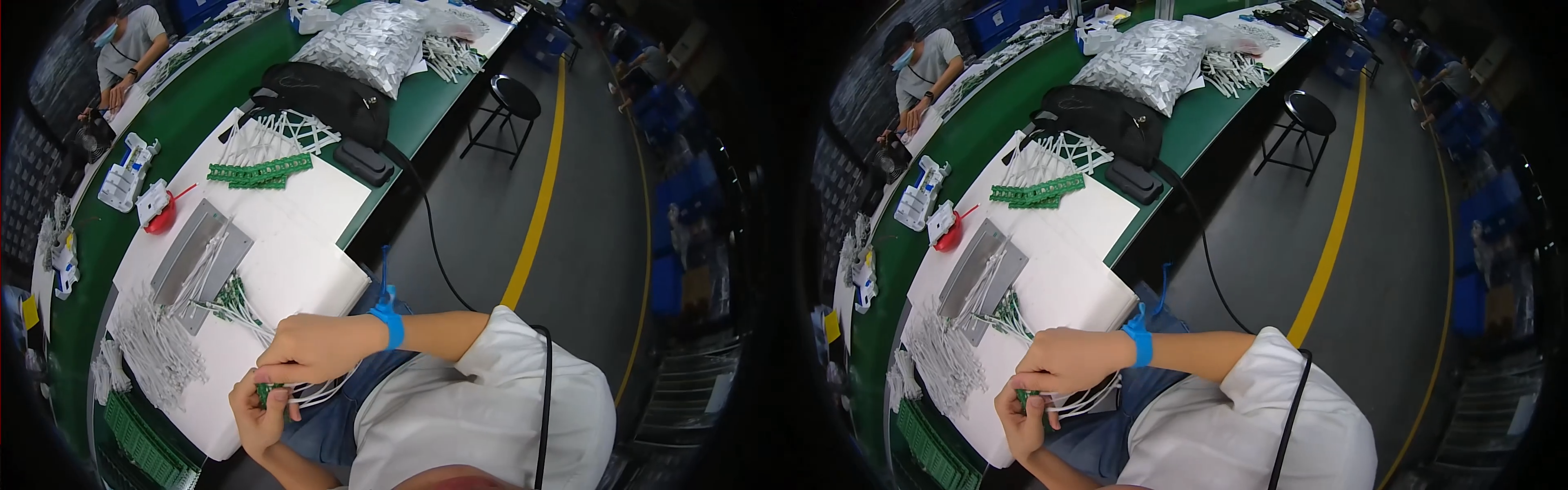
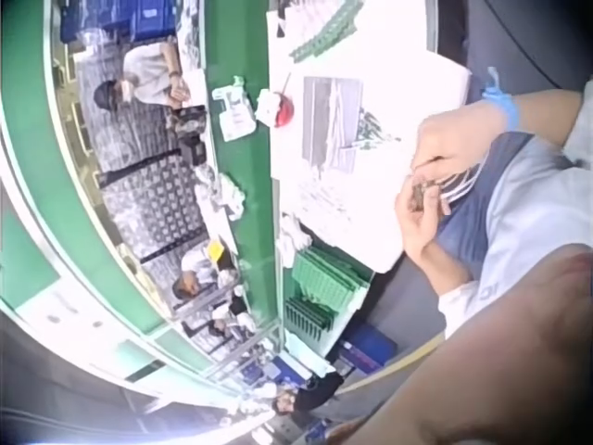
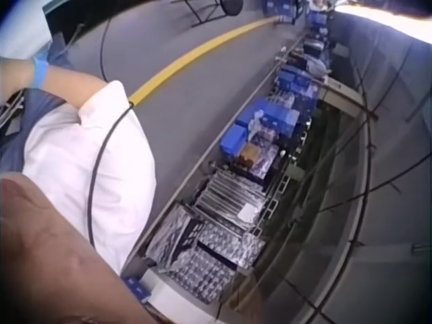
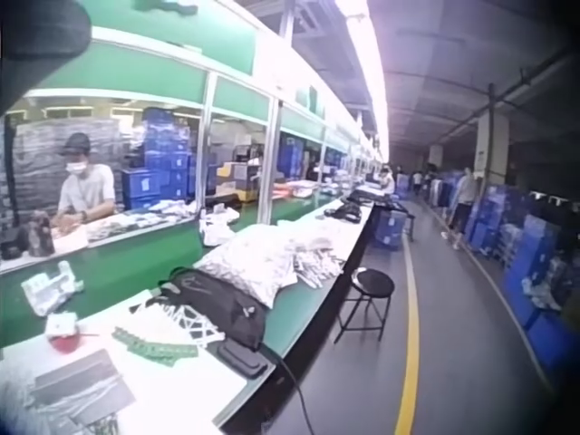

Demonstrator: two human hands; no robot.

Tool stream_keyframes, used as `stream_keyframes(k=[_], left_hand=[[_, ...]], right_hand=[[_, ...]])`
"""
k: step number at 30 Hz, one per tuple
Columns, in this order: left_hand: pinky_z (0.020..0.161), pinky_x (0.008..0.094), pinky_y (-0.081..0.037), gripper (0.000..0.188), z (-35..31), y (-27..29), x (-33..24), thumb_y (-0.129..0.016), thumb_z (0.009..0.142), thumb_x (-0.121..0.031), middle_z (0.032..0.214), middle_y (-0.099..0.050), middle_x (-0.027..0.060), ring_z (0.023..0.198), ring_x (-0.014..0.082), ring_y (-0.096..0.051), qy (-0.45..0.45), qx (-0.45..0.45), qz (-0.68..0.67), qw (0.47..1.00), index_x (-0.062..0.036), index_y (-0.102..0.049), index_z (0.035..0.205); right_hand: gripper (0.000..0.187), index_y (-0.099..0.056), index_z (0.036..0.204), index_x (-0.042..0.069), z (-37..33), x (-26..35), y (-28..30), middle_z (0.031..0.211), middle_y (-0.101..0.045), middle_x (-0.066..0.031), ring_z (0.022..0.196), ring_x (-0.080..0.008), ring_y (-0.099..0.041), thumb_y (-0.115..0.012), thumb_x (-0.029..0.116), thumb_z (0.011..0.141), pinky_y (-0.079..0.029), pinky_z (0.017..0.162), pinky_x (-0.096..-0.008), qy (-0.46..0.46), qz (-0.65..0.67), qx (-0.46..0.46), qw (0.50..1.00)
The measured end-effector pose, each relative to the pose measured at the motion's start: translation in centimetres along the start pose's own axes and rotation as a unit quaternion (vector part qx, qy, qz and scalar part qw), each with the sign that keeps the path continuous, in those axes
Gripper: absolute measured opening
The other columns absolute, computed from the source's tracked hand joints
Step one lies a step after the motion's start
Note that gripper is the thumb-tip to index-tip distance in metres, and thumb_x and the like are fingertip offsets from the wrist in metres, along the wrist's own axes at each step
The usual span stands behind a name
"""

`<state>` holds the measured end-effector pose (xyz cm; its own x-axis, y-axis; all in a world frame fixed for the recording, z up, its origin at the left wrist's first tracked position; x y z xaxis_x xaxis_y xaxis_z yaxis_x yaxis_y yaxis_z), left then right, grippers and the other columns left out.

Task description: Assembling white wire bundles into green plastic connector blocks on a factory production line.

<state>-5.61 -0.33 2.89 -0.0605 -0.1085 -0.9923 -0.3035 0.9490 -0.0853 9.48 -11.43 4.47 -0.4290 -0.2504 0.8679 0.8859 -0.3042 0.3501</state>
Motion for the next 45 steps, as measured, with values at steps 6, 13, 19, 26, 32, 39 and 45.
stream_keyframes(k=[6,13,19,26,32,39,45], left_hand=[[0.041,0.0234,-0.041,0.035,-2.1,0.5,1.0,-0.065,0.092,-0.023,0.070,-0.061,0.0099,0.047,0.0132,-0.054,-0.080,-0.056,-0.031,0.995,0.0088,-0.057,0.104],[0.066,0.0230,-0.043,0.019,-0.8,1.5,0.7,-0.056,0.097,-0.014,0.080,-0.057,0.0045,0.073,0.0088,-0.052,0.051,0.076,-0.098,0.991,0.0029,-0.057,0.105],[0.064,0.0217,-0.039,0.029,-1.5,2.3,0.7,-0.059,0.095,-0.019,0.077,-0.056,0.0013,0.070,0.0075,-0.048,0.048,-0.063,-0.069,0.995,0.0053,-0.060,0.111],[0.063,0.0209,-0.043,0.017,-0.4,3.2,2.2,-0.057,0.098,-0.015,0.074,-0.057,0.0002,0.067,0.0048,-0.050,0.025,-0.115,-0.043,0.992,0.0016,-0.061,0.101],[0.062,0.0206,-0.043,0.017,0.8,2.8,2.3,-0.057,0.098,-0.015,0.072,-0.057,-0.0001,0.067,0.0048,-0.051,0.041,-0.114,-0.078,0.990,0.0007,-0.061,0.100],[0.060,0.0201,-0.040,0.016,1.9,2.2,1.9,-0.059,0.097,-0.016,0.072,-0.057,-0.0019,0.066,0.0038,-0.049,0.001,-0.101,-0.011,0.995,-0.0013,-0.060,0.093],[0.061,0.0209,-0.042,0.015,1.4,1.9,2.4,-0.058,0.097,-0.015,0.073,-0.058,-0.0010,0.068,0.0044,-0.050,-0.031,-0.042,-0.082,0.995,-0.0005,-0.061,0.093]], right_hand=[[0.047,-0.050,0.069,0.000,0.8,-0.4,-2.0,0.059,-0.046,0.0025,0.056,-0.0069,-0.036,-0.042,0.030,0.104,-0.035,0.050,-0.0268,-0.112,0.355,0.131,0.919],[0.037,-0.061,0.076,-0.002,4.1,-4.3,1.7,0.059,-0.052,-0.0037,0.053,-0.0086,-0.044,-0.054,0.026,0.099,-0.037,0.048,-0.0283,-0.176,-0.012,-0.096,0.980],[0.039,-0.060,0.072,0.003,6.7,-6.5,0.9,0.069,-0.063,-0.0164,0.067,-0.0360,-0.062,-0.055,0.034,0.095,-0.049,0.056,-0.0468,-0.086,-0.376,-0.101,0.917],[0.034,-0.060,0.074,0.003,5.2,-7.7,1.6,0.072,-0.062,-0.0154,0.068,-0.0361,-0.061,-0.052,0.028,0.097,-0.047,0.056,-0.0474,-0.140,-0.353,-0.125,0.917],[0.023,-0.061,0.081,0.000,4.3,-6.2,1.6,0.072,-0.062,-0.0145,0.061,-0.0305,-0.060,-0.058,0.019,0.093,-0.045,0.054,-0.0399,-0.069,-0.300,-0.115,0.945],[0.027,-0.055,0.073,-0.003,3.6,-2.8,-0.5,0.055,-0.044,-0.0084,0.050,-0.0107,-0.040,-0.058,0.014,0.094,-0.033,0.047,-0.0305,-0.076,-0.077,0.022,0.994],[0.036,-0.051,0.071,0.000,2.7,-4.2,-0.9,0.062,-0.047,0.0003,0.058,-0.0060,-0.040,-0.051,0.021,0.100,-0.033,0.052,-0.0242,-0.154,0.219,0.103,0.958]])
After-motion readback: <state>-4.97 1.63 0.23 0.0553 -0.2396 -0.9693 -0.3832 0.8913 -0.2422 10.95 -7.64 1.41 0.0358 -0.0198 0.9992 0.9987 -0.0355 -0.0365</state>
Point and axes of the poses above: each hand's wrist, its own z-axis towards the middle knuckle, its own y-axis out of the back of the hand, x = y × z, the point moved 2 cm from there along z, towards the middle knuckle
